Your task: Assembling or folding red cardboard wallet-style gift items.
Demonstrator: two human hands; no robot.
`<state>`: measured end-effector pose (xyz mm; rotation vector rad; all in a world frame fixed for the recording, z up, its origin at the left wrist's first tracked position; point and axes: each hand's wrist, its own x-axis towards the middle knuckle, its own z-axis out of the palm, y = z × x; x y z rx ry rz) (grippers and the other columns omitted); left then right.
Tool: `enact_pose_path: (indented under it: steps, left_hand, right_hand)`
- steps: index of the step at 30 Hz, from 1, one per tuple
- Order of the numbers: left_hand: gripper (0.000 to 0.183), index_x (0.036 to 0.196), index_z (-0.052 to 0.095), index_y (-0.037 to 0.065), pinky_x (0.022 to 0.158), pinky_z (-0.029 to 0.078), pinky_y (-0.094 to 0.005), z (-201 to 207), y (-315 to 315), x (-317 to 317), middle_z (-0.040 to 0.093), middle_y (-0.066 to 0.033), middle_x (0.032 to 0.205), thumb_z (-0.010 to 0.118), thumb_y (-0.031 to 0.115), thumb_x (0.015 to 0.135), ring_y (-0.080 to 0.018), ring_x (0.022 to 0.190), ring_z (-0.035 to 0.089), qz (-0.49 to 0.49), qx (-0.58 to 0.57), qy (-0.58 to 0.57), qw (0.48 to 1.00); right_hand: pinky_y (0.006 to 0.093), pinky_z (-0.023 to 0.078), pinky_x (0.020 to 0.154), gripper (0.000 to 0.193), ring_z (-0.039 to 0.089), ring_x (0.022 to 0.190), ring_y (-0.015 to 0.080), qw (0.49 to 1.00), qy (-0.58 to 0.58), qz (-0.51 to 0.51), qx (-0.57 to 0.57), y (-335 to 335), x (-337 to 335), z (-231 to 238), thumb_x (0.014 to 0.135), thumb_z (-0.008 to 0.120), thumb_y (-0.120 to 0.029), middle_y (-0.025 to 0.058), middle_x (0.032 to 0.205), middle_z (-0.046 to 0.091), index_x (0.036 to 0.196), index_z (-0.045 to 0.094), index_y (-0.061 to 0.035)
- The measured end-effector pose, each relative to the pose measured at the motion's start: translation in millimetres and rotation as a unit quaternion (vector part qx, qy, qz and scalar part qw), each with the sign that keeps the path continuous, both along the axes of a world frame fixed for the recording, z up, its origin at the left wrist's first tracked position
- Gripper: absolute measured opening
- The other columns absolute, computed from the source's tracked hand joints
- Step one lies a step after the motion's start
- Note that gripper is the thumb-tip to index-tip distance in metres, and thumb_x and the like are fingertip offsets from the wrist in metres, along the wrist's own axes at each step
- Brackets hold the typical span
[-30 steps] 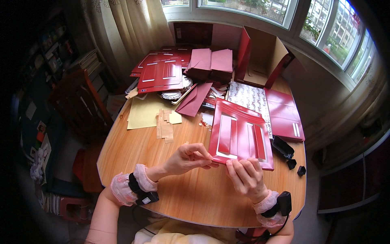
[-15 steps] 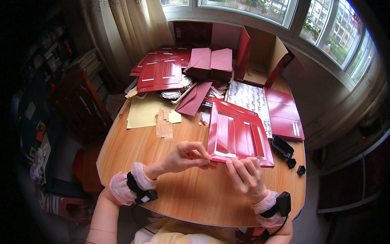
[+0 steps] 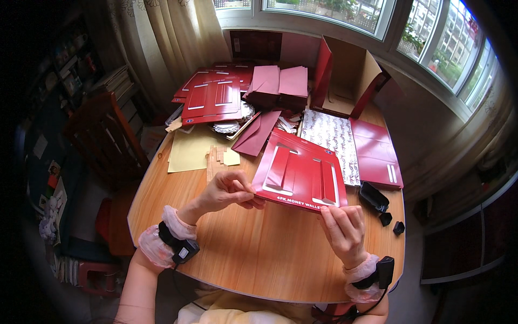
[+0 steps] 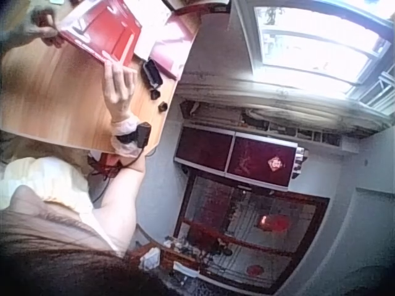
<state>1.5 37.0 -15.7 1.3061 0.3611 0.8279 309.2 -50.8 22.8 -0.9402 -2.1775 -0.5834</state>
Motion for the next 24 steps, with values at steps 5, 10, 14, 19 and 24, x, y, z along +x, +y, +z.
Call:
enact_pose_path:
  steps: [5, 10, 14, 19, 24]
  left_hand:
    - [0.002, 0.098, 0.058, 0.006, 0.076, 0.061, -0.0297, 5.9, 4.8, -12.8, 0.071, -0.0152, 0.099, 0.059, 0.007, 0.096, -0.025, 0.094, 0.071, 0.03, 0.006, 0.018, 0.999]
    - [0.003, 0.098, 0.056, 0.007, 0.075, 0.061, -0.0293, 8.2, 7.1, -16.5, 0.072, -0.0156, 0.098, 0.059, 0.008, 0.096, -0.025, 0.093, 0.071, 0.036, 0.018, 0.033, 0.999]
    - [0.003, 0.098, 0.056, 0.007, 0.075, 0.061, -0.0298, 11.1, 7.2, -13.2, 0.072, -0.0154, 0.098, 0.058, 0.009, 0.097, -0.0248, 0.093, 0.071, 0.038, 0.015, 0.038, 0.998]
    - [0.005, 0.099, 0.056, 0.007, 0.076, 0.06, -0.0307, 10.0, 7.0, -13.2, 0.071, -0.0154, 0.101, 0.058, 0.01, 0.097, -0.025, 0.094, 0.071, 0.05, 0.012, 0.032, 0.998]
    - [0.006, 0.099, 0.056, 0.006, 0.079, 0.059, -0.0311, 7.1, 10.1, -14.1, 0.071, -0.0161, 0.103, 0.058, 0.012, 0.097, -0.0248, 0.097, 0.07, 0.059, 0.006, 0.033, 0.998]
  right_hand:
    - [0.0323, 0.048, 0.065, 0.03, 0.055, 0.078, 0.0238, 0.998, 0.055, -0.024, -0.023, 1.8, 4.7, 6.9, 0.071, 0.078, 0.003, 0.0089, 0.09, 0.062, 0.098, 0.067, 0.0014]
    - [0.0322, 0.049, 0.064, 0.027, 0.055, 0.078, 0.0226, 0.996, 0.082, -0.028, -0.033, 2.4, 6.5, 8.9, 0.071, 0.078, 0.005, 0.0087, 0.087, 0.061, 0.095, 0.066, 0.0021]
    - [0.0319, 0.05, 0.064, 0.025, 0.056, 0.078, 0.0216, 0.995, 0.089, -0.032, -0.036, 2.7, 8.4, 11.5, 0.072, 0.078, 0.004, 0.0092, 0.086, 0.06, 0.093, 0.066, 0.0024]
    - [0.0314, 0.051, 0.059, 0.023, 0.061, 0.073, 0.022, 0.993, 0.107, -0.025, -0.043, 5.3, 9.1, 9.5, 0.072, 0.078, 0.004, 0.0099, 0.085, 0.062, 0.092, 0.066, 0.0028]
    - [0.0302, 0.052, 0.059, 0.021, 0.065, 0.072, 0.0224, 0.979, 0.177, -0.012, -0.104, 4.7, 10.3, 5.1, 0.074, 0.077, 0.003, 0.0109, 0.087, 0.064, 0.092, 0.066, 0.0023]
